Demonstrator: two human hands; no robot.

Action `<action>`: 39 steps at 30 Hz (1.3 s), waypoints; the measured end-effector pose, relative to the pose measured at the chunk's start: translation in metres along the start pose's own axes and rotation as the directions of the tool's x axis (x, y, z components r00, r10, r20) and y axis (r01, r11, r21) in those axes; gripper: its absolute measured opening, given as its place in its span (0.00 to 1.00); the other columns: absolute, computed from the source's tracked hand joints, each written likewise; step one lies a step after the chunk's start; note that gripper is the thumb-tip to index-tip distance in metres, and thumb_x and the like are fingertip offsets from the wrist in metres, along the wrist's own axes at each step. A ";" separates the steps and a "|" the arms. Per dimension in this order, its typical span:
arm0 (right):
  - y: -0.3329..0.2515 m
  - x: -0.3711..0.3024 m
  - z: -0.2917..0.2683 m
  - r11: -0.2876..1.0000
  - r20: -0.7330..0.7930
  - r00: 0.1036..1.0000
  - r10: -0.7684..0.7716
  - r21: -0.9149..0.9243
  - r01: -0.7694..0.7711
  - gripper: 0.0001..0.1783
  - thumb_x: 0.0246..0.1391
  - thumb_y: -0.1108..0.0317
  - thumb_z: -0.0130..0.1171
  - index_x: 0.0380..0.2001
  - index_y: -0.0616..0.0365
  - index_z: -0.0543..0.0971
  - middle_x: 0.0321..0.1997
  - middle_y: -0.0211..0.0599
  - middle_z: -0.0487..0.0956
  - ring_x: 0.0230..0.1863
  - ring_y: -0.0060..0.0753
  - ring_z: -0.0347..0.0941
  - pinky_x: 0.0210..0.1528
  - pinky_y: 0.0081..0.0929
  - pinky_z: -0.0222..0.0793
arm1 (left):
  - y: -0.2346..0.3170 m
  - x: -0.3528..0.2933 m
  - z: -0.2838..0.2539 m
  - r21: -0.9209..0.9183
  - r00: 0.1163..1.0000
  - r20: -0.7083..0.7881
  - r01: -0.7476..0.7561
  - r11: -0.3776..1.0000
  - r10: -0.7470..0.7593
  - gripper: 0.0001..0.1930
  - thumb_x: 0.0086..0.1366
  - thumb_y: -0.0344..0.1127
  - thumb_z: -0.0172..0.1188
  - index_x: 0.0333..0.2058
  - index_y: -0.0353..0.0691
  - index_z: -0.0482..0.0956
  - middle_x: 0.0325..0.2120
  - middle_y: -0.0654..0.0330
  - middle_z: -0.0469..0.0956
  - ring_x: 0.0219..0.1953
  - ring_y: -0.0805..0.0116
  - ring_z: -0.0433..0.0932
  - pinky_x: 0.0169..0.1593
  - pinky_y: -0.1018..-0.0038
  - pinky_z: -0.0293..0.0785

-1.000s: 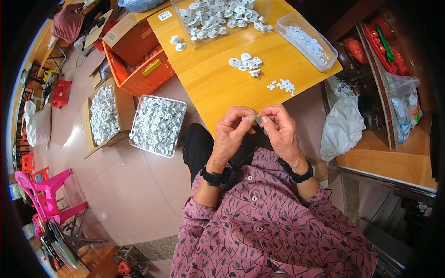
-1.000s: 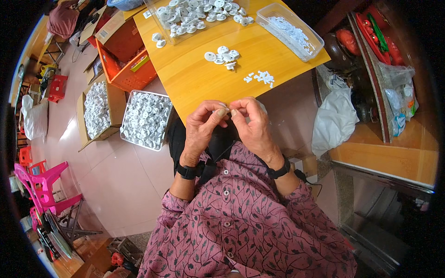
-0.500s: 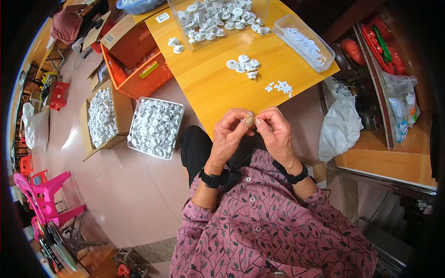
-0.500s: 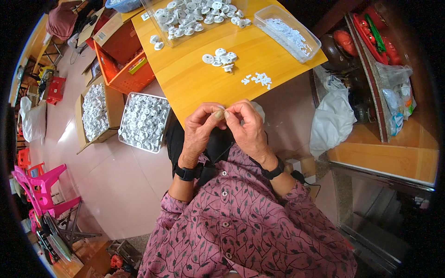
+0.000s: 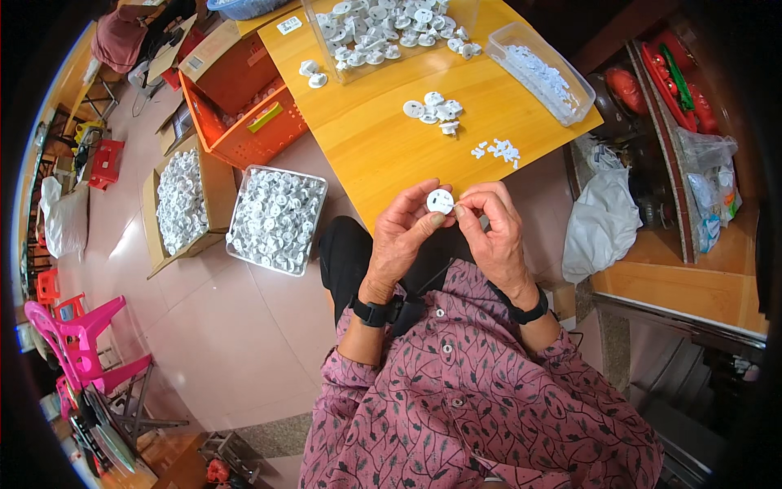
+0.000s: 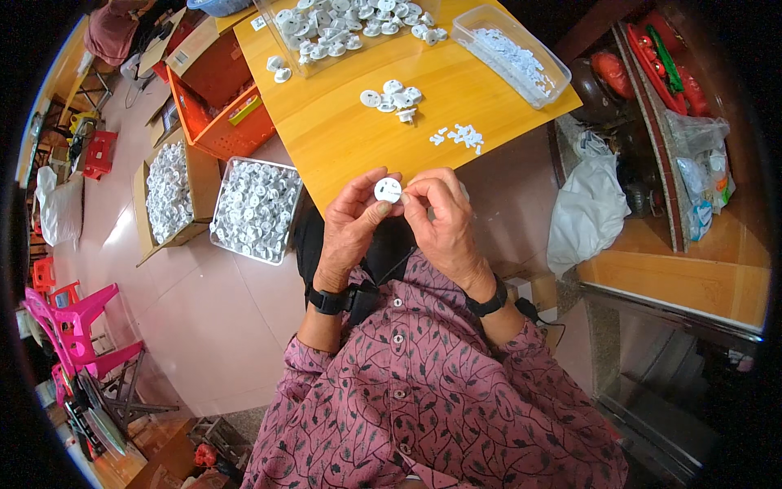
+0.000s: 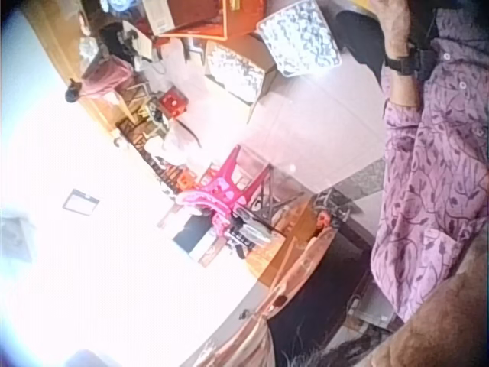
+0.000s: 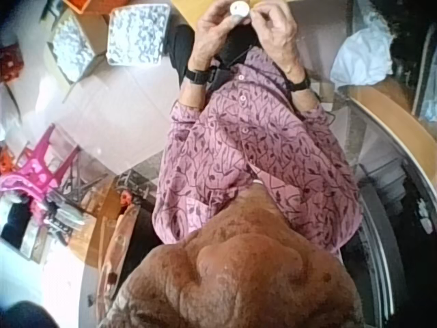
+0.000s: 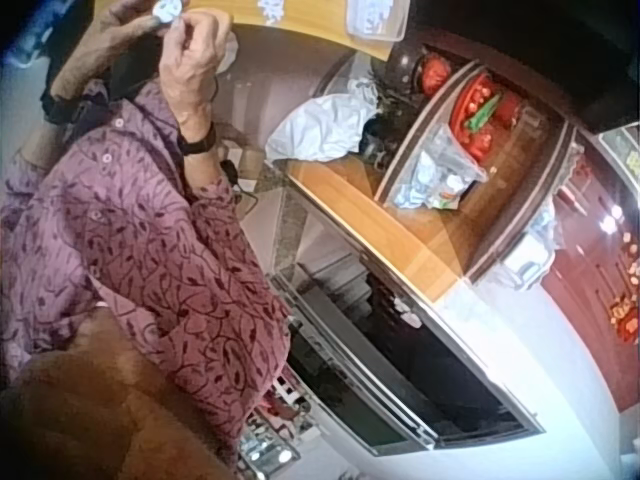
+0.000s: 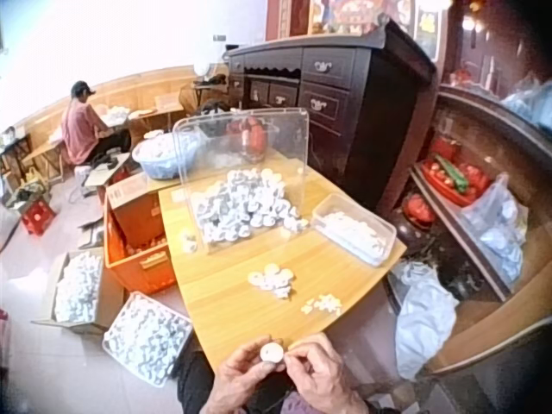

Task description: Assemble small plastic components by inserting white plastic pins into circular base plates.

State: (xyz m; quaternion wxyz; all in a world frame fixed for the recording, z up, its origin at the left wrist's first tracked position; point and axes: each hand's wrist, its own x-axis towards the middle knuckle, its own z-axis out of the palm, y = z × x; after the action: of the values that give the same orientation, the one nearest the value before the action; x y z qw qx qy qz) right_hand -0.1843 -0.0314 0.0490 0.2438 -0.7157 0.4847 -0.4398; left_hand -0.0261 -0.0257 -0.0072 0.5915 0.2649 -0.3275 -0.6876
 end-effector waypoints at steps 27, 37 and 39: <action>0.000 0.002 -0.001 0.985 0.065 0.987 -0.146 -0.082 0.151 0.08 0.50 0.81 0.61 0.33 0.62 0.73 0.36 0.43 0.72 0.37 0.47 0.73 0.38 0.39 0.71 | 0.002 -0.002 -0.001 0.130 0.999 0.035 -0.043 0.991 0.038 0.22 0.59 0.19 0.66 0.53 0.34 0.77 0.48 0.59 0.78 0.47 0.73 0.77 0.54 0.76 0.75; -0.003 0.000 -0.005 0.974 0.117 0.978 -0.174 -0.128 0.189 0.08 0.51 0.80 0.60 0.33 0.62 0.73 0.36 0.43 0.73 0.37 0.47 0.74 0.38 0.39 0.72 | 0.004 -0.003 -0.001 0.156 0.998 0.048 -0.053 0.986 0.046 0.21 0.57 0.21 0.69 0.51 0.34 0.79 0.47 0.60 0.77 0.47 0.73 0.76 0.53 0.77 0.75; -0.003 -0.001 -0.003 0.979 0.113 0.982 -0.154 -0.117 0.167 0.08 0.52 0.80 0.60 0.34 0.62 0.73 0.36 0.43 0.73 0.37 0.47 0.74 0.38 0.38 0.72 | 0.004 -0.002 -0.002 0.173 0.996 0.056 -0.072 0.982 0.063 0.21 0.56 0.21 0.69 0.50 0.34 0.80 0.46 0.60 0.77 0.46 0.73 0.76 0.52 0.77 0.76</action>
State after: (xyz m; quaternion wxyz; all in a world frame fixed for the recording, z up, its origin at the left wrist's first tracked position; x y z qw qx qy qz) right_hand -0.1858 -0.0291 0.0523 0.1866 -0.7881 0.4389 -0.3890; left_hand -0.0219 -0.0238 -0.0055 0.5804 0.2870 -0.4101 -0.6423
